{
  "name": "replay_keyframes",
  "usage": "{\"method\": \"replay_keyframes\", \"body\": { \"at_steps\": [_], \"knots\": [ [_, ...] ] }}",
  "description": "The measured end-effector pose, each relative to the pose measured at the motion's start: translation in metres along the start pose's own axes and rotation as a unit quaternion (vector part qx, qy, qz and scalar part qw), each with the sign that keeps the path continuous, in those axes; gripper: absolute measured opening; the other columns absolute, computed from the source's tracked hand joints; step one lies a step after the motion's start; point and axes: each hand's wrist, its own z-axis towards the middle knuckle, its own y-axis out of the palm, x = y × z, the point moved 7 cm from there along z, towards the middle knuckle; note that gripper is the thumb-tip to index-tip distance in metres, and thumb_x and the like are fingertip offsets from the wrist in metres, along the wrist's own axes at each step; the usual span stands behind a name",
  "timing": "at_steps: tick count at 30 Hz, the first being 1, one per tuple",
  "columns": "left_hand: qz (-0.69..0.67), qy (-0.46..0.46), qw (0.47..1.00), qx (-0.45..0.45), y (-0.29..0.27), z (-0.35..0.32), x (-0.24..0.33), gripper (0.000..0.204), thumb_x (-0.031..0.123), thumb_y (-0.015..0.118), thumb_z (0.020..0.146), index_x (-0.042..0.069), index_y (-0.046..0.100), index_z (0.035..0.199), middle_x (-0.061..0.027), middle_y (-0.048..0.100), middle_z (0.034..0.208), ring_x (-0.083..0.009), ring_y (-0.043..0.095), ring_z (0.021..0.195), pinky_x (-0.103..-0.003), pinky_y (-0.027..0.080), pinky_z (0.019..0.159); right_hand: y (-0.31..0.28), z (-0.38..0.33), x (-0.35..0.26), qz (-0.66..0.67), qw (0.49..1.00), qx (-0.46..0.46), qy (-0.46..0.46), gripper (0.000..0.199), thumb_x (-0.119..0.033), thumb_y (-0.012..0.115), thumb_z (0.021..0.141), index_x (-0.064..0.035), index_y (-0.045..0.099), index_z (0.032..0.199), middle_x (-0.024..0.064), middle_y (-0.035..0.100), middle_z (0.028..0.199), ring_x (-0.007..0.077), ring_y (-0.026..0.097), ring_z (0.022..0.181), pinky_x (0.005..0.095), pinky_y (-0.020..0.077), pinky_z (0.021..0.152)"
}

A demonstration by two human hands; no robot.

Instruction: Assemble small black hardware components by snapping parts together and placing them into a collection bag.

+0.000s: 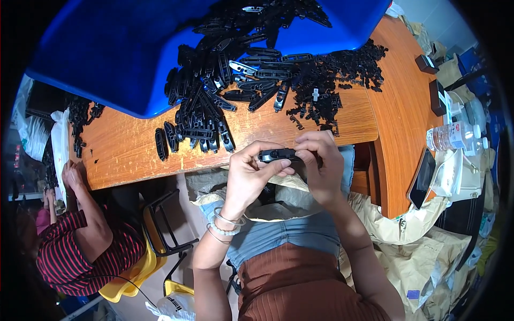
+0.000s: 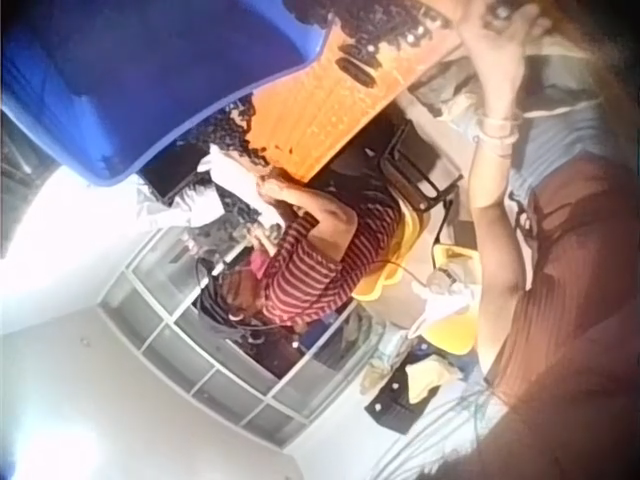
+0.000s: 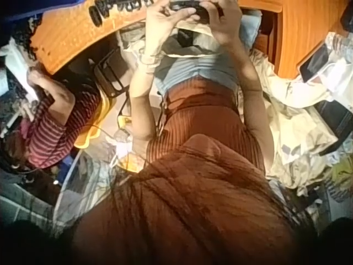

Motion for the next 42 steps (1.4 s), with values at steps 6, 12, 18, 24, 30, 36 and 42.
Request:
{"method": "replay_keyframes", "body": {
  "at_steps": [6, 12, 18, 24, 30, 36, 42],
  "knots": [
    [0.019, 0.0, 0.999, 0.031, -0.012, -0.009, -0.005, 0.018, -0.01, 0.059, 0.081, -0.007, 0.057, 0.099, -0.0105, 0.064, 0.079, -0.0136, 0.064, 0.069, -0.023, 0.053, 0.062, 0.005, -0.006, -0.001, -0.007, 0.998, -0.018, 0.056, 0.018, -0.001, 0.062, 0.079, 0.0002, 0.061, 0.097, 0.0071, 0.06, 0.086, 0.012, 0.056, 0.077, 0.0238, 0.0424, 0.066],
    [0.106, -0.022, 0.994, -0.021, -0.019, -0.022, -0.006, 0.018, -0.005, 0.058, 0.083, -0.006, 0.061, 0.101, -0.0113, 0.065, 0.083, -0.014, 0.064, 0.071, -0.023, 0.053, 0.066, 0.025, -0.026, 0.014, 0.185, 0.923, -0.203, 0.268, 0.024, -0.002, 0.061, 0.082, 0.0042, 0.06, 0.106, 0.005, 0.062, 0.071, 0.007, 0.057, 0.061, 0.0197, 0.0416, 0.055],
    [0.436, 0.146, 0.886, 0.055, -0.065, -0.027, 0.044, 0.019, 0.003, 0.061, 0.082, -0.001, 0.063, 0.101, -0.0094, 0.066, 0.083, -0.0158, 0.063, 0.071, -0.024, 0.048, 0.06, 0.036, -0.03, 0.003, 0.141, 0.939, -0.31, 0.047, 0.022, -0.002, 0.059, 0.08, 0.001, 0.063, 0.102, 0.0105, 0.064, 0.074, 0.0177, 0.062, 0.069, 0.0285, 0.0467, 0.059],
    [0.711, 0.195, 0.655, 0.168, -0.1, -0.006, 0.068, 0.036, -0.006, 0.055, 0.072, 0.003, 0.055, 0.107, -0.0185, 0.05, 0.108, -0.0362, 0.059, 0.082, -0.043, 0.049, 0.064, 0.018, 0.015, 0.027, -0.299, 0.954, -0.037, 0.004, 0.014, -0.006, 0.064, 0.076, 0.0009, 0.063, 0.088, 0.0111, 0.059, 0.083, 0.0269, 0.056, 0.077, 0.0369, 0.0453, 0.066],
    [0.591, 0.257, 0.739, 0.199, -0.088, -0.014, 0.078, 0.031, -0.007, 0.059, 0.074, 0.001, 0.054, 0.104, -0.0158, 0.056, 0.096, -0.0298, 0.061, 0.077, -0.034, 0.049, 0.059, 0.023, 0.01, 0.028, -0.343, 0.937, -0.014, -0.062, 0.011, -0.002, 0.065, 0.074, 0.0018, 0.06, 0.082, 0.0112, 0.055, 0.083, 0.0285, 0.052, 0.079, 0.0372, 0.0431, 0.067],
    [0.113, 0.118, 0.981, 0.108, -0.059, -0.01, 0.025, 0.019, -0.009, 0.062, 0.077, -0.003, 0.057, 0.095, -0.01, 0.066, 0.086, -0.0154, 0.067, 0.074, -0.021, 0.054, 0.064, 0.009, 0.001, 0.015, -0.174, 0.984, 0.018, -0.037, 0.012, 0.002, 0.064, 0.075, 0.0019, 0.061, 0.086, 0.0138, 0.059, 0.081, 0.0283, 0.056, 0.074, 0.0354, 0.0454, 0.066],
    [0.113, 0.034, 0.992, 0.05, -0.035, -0.015, -0.002, 0.026, -0.007, 0.068, 0.075, -0.003, 0.06, 0.101, -0.0039, 0.065, 0.08, -0.0108, 0.066, 0.077, -0.015, 0.051, 0.06, 0.009, 0.005, -0.028, 0.007, 0.997, -0.066, -0.027, 0.017, 0.004, 0.064, 0.073, -0.0004, 0.064, 0.09, 0.0109, 0.058, 0.078, 0.0257, 0.055, 0.073, 0.0325, 0.044, 0.063]
  ]
}}
